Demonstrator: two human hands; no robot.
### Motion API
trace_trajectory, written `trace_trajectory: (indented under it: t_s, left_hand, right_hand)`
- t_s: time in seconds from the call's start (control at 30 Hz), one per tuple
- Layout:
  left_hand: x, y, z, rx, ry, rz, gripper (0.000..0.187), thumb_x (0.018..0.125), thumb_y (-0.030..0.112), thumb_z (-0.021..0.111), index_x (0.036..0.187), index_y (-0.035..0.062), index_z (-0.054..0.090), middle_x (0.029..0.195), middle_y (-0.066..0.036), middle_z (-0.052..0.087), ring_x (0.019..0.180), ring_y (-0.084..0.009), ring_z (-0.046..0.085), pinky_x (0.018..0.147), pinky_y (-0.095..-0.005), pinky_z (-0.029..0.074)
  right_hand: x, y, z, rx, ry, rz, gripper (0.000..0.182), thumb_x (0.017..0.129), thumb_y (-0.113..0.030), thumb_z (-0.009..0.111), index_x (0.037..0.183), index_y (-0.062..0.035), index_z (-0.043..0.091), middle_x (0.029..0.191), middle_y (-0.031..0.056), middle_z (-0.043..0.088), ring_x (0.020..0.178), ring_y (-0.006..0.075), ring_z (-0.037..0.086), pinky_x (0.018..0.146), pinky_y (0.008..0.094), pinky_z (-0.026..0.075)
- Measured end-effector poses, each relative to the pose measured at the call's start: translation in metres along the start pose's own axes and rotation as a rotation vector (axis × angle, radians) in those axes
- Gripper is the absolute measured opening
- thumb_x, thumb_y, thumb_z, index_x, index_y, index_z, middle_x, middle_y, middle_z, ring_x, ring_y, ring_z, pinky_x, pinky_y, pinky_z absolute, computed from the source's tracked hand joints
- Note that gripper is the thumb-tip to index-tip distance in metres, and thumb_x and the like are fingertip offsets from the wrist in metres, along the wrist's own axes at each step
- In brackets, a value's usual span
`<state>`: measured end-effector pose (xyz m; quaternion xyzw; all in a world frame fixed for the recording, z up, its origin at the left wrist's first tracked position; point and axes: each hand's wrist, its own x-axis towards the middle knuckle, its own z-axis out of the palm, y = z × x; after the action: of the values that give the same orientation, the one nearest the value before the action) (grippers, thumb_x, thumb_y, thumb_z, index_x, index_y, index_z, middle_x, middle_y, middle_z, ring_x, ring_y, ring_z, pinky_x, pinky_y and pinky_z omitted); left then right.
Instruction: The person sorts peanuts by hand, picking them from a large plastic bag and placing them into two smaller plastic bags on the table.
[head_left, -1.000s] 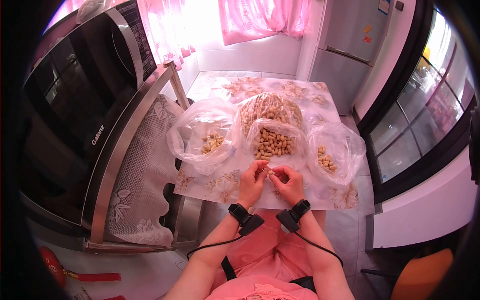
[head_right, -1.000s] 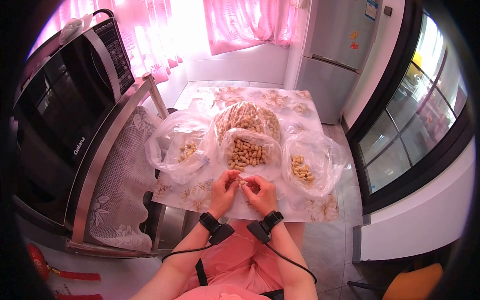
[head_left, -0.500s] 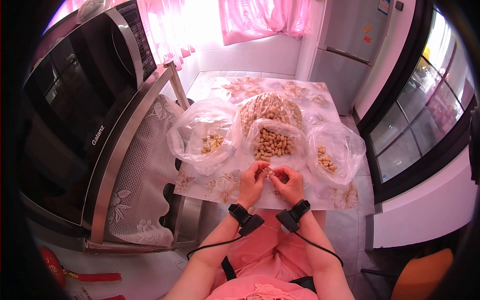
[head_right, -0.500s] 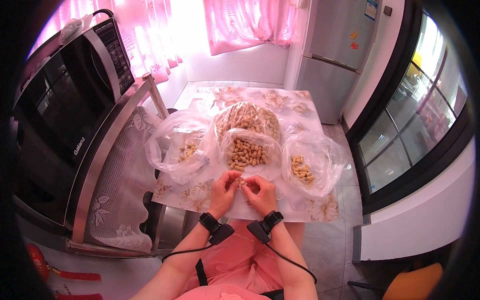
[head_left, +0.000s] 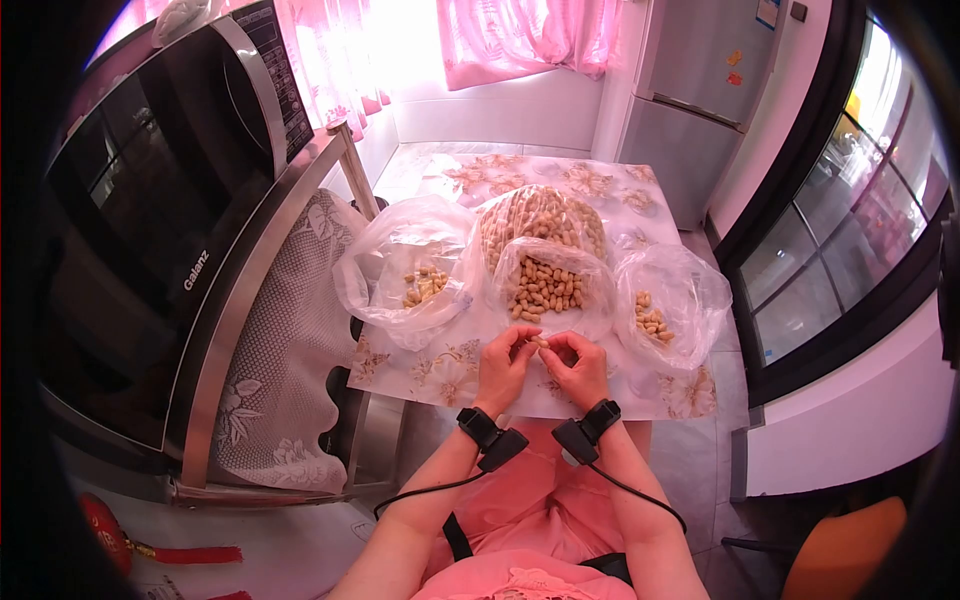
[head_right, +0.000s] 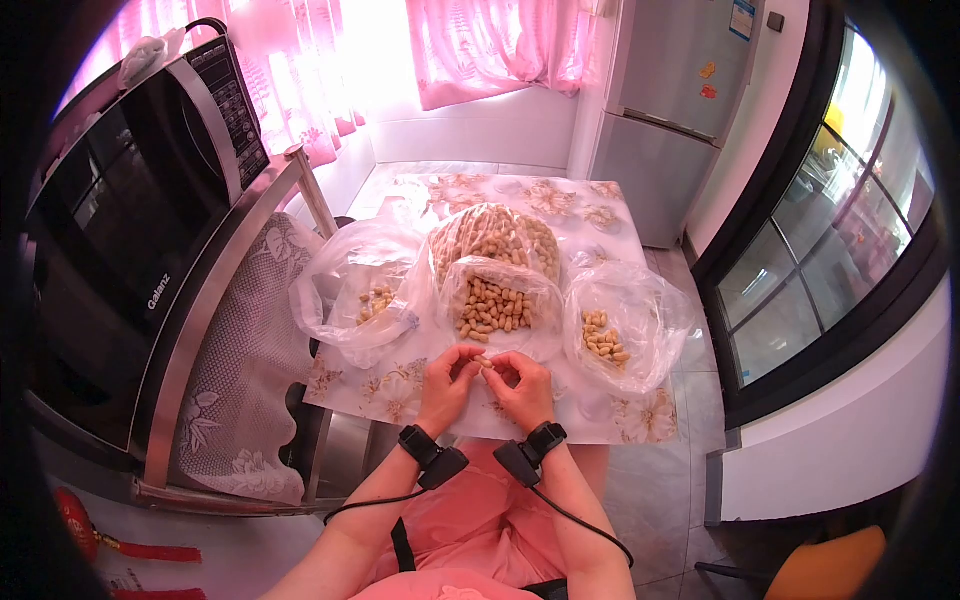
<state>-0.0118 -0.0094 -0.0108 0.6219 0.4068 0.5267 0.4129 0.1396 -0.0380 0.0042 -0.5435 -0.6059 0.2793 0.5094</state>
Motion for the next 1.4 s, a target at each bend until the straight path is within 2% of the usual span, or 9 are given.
trace_trajectory:
  t_s: [0.2,0.3,0.37,0.57,0.77,1.1,1.3,1.37,1.4]
  left_hand:
    - [-0.0003,0.0014,-0.0005,0.010,0.007,-0.010,0.020,0.091,-0.001,0.064,0.110,0.0012,0.068,0.091,-0.009,0.073,0.081,-0.0153,0.070,0.074,-0.0300,0.055]
    - [-0.0005,0.0026,-0.0014,0.009,-0.018,-0.039,0.020,0.093,-0.001,0.061,0.112,0.0012,0.068,0.094,-0.004,0.072,0.086,-0.0105,0.067,0.079,-0.0263,0.054]
    - [-0.0004,0.0004,0.0002,0.024,0.012,-0.014,0.018,0.091,0.001,0.065,0.109,0.0012,0.068,0.091,-0.009,0.073,0.082,-0.0154,0.070,0.075,-0.0297,0.055]
    - [-0.0002,0.0036,0.0003,0.050,0.021,-0.008,0.013,0.094,0.009,0.067,0.104,0.0012,0.067,0.086,-0.008,0.071,0.076,-0.0145,0.068,0.070,-0.0297,0.054]
    - [0.0000,0.0067,-0.0004,0.056,0.019,-0.005,0.016,0.095,0.017,0.068,0.098,0.0011,0.066,0.081,-0.007,0.070,0.071,-0.0132,0.066,0.067,-0.0293,0.053]
    - [0.0005,0.0041,-0.0006,0.058,0.015,0.003,0.017,0.097,0.018,0.067,0.096,0.0010,0.065,0.079,-0.006,0.070,0.070,-0.0133,0.065,0.065,-0.0291,0.052]
    - [0.0001,0.0022,0.0013,-0.012,0.051,0.024,0.014,0.097,0.013,0.065,0.104,0.0011,0.067,0.085,-0.007,0.071,0.072,-0.0135,0.065,0.068,-0.0293,0.053]
    - [0.0001,0.0046,-0.0014,0.017,-0.005,-0.031,0.019,0.096,0.009,0.065,0.114,0.0024,0.068,0.095,-0.004,0.071,0.085,-0.0093,0.065,0.077,-0.0260,0.053]
    - [0.0001,0.0039,-0.0014,0.017,-0.005,-0.031,0.019,0.096,0.009,0.065,0.114,0.0024,0.068,0.095,-0.004,0.071,0.085,-0.0093,0.065,0.077,-0.0260,0.053]
  right_hand:
    - [0.0001,0.0019,0.0000,0.001,0.001,0.017,0.016,0.086,-0.013,0.076,0.094,-0.0009,0.071,0.080,0.0076,0.072,0.068,0.0146,0.067,0.064,0.0289,0.053]
    - [0.0002,0.0024,0.0003,0.007,0.005,0.009,0.016,0.086,-0.014,0.076,0.093,-0.0005,0.071,0.080,0.0082,0.072,0.068,0.0151,0.067,0.064,0.0292,0.053]
    - [0.0003,0.0020,0.0003,0.017,0.005,0.007,0.016,0.087,-0.015,0.075,0.094,-0.0005,0.071,0.080,0.0083,0.072,0.068,0.0153,0.067,0.065,0.0293,0.053]
    - [0.0002,0.0019,-0.0002,0.018,0.006,0.009,0.016,0.088,-0.015,0.074,0.094,-0.0005,0.071,0.081,0.0081,0.072,0.068,0.0146,0.067,0.065,0.0292,0.053]
    - [0.0005,0.0055,0.0011,0.018,0.017,-0.009,0.017,0.088,-0.015,0.075,0.095,-0.0005,0.071,0.080,0.0074,0.072,0.068,0.0141,0.067,0.065,0.0286,0.053]
    - [-0.0001,0.0069,0.0020,0.063,0.007,0.001,0.017,0.088,-0.015,0.074,0.099,-0.0030,0.073,0.082,0.0064,0.073,0.069,0.0127,0.066,0.065,0.0274,0.053]
    - [0.0005,0.0066,0.0020,0.057,0.012,0.012,0.016,0.090,-0.014,0.073,0.099,-0.0020,0.073,0.082,0.0068,0.072,0.069,0.0130,0.066,0.065,0.0276,0.053]
    - [0.0003,0.0073,0.0017,0.060,0.009,-0.001,0.016,0.091,-0.015,0.071,0.099,-0.0009,0.072,0.081,0.0079,0.071,0.069,0.0138,0.066,0.064,0.0285,0.052]
    - [0.0004,0.0066,0.0014,0.060,0.009,-0.001,0.016,0.091,-0.015,0.071,0.099,-0.0009,0.072,0.081,0.0079,0.071,0.069,0.0138,0.066,0.064,0.0285,0.052]
